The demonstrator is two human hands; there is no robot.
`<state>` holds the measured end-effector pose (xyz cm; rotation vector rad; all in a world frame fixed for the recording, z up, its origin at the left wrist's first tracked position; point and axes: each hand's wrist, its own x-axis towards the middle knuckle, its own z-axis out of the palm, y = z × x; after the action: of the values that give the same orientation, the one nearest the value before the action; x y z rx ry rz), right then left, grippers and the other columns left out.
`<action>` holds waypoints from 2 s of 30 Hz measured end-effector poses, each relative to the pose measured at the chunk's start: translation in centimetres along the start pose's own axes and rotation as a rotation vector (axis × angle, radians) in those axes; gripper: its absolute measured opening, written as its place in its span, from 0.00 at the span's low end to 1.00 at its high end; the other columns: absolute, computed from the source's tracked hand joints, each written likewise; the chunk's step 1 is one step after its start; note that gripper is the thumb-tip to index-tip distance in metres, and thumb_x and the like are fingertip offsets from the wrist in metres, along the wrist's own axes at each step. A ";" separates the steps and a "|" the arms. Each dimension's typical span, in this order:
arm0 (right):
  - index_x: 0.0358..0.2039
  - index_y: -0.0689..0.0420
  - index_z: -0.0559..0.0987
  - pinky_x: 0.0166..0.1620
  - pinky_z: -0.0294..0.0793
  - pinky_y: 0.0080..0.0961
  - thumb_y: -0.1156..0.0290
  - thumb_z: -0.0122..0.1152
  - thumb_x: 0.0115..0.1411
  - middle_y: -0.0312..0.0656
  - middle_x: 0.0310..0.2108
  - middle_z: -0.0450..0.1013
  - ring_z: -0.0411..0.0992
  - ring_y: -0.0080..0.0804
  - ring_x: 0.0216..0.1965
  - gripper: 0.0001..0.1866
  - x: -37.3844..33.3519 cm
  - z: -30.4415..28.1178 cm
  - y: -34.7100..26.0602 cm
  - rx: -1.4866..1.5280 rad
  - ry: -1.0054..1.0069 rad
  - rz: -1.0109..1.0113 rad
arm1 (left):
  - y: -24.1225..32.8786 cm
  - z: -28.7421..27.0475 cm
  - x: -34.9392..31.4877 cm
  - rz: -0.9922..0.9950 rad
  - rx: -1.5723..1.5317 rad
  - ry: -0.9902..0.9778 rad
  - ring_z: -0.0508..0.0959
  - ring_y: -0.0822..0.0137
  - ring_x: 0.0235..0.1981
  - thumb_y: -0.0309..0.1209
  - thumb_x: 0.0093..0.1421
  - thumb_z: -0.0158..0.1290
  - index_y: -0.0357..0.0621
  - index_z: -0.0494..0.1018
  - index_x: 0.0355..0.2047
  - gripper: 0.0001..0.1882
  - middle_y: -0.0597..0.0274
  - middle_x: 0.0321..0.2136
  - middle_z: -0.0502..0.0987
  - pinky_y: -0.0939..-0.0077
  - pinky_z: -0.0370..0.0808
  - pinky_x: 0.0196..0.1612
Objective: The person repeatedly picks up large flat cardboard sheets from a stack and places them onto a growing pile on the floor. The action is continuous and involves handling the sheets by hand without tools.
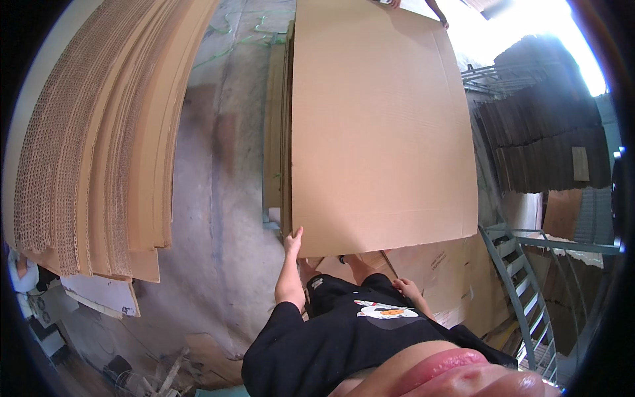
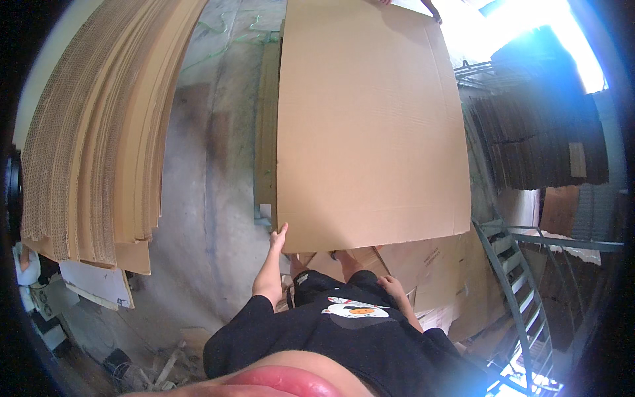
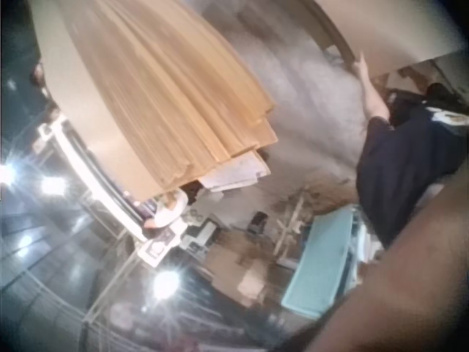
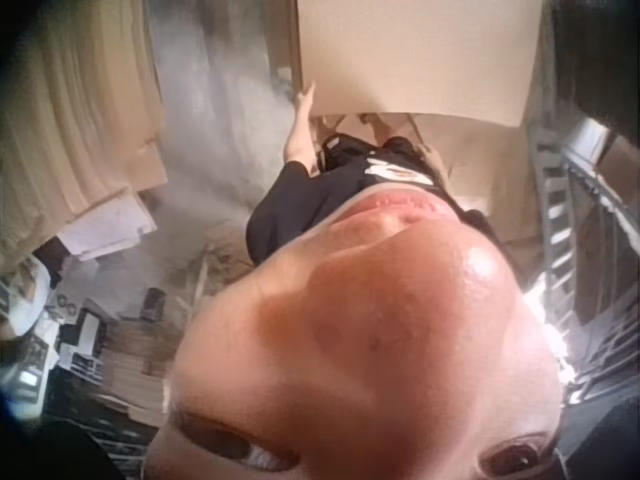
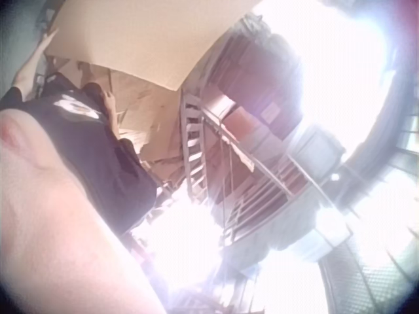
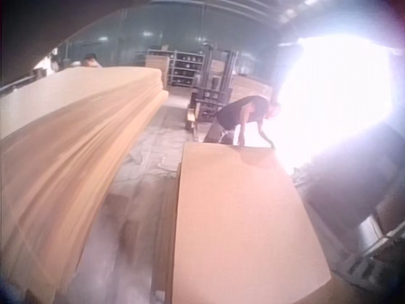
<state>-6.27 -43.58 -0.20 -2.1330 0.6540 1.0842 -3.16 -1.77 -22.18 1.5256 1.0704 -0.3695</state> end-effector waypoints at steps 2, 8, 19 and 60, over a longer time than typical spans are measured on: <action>0.39 0.64 0.78 0.40 0.71 0.24 0.57 0.53 0.58 0.41 0.33 0.77 0.73 0.28 0.35 0.21 0.9 -0.2 1.0 -0.043 0.003 -0.002 | 0.1 0.2 0.1 -0.017 0.025 0.014 0.76 0.50 0.47 0.63 0.51 0.52 0.35 0.74 0.45 0.39 0.43 0.41 0.77 0.64 0.71 0.49; 0.38 0.63 0.79 0.39 0.71 0.25 0.56 0.52 0.58 0.41 0.32 0.77 0.73 0.28 0.34 0.21 1.5 0.1 2.7 -0.045 0.014 -0.023 | 0.3 0.0 -0.5 -0.033 -0.005 0.020 0.75 0.50 0.47 0.60 0.53 0.53 0.33 0.72 0.46 0.39 0.41 0.43 0.76 0.64 0.71 0.49; 0.42 0.61 0.77 0.37 0.71 0.21 0.55 0.54 0.61 0.40 0.37 0.78 0.74 0.25 0.36 0.21 1.2 0.6 5.4 0.049 0.038 0.053 | -1.6 -1.7 0.6 0.037 -0.376 -0.087 0.75 0.61 0.45 0.52 0.55 0.56 0.35 0.71 0.49 0.33 0.54 0.43 0.77 0.69 0.71 0.48; 0.66 0.57 0.40 0.64 0.46 0.46 0.36 0.53 0.54 0.50 0.67 0.41 0.45 0.46 0.66 0.54 21.7 -10.1 21.9 1.847 0.374 -0.079 | 7.8 4.7 -5.1 -0.175 -0.247 -0.167 0.67 0.56 0.56 0.65 0.58 0.40 0.36 0.50 0.62 0.47 0.50 0.59 0.62 0.57 0.68 0.54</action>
<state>-4.28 -68.52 -20.77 -0.6315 1.0660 -0.2060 1.76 -7.37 -14.89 1.1660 1.0774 -0.4597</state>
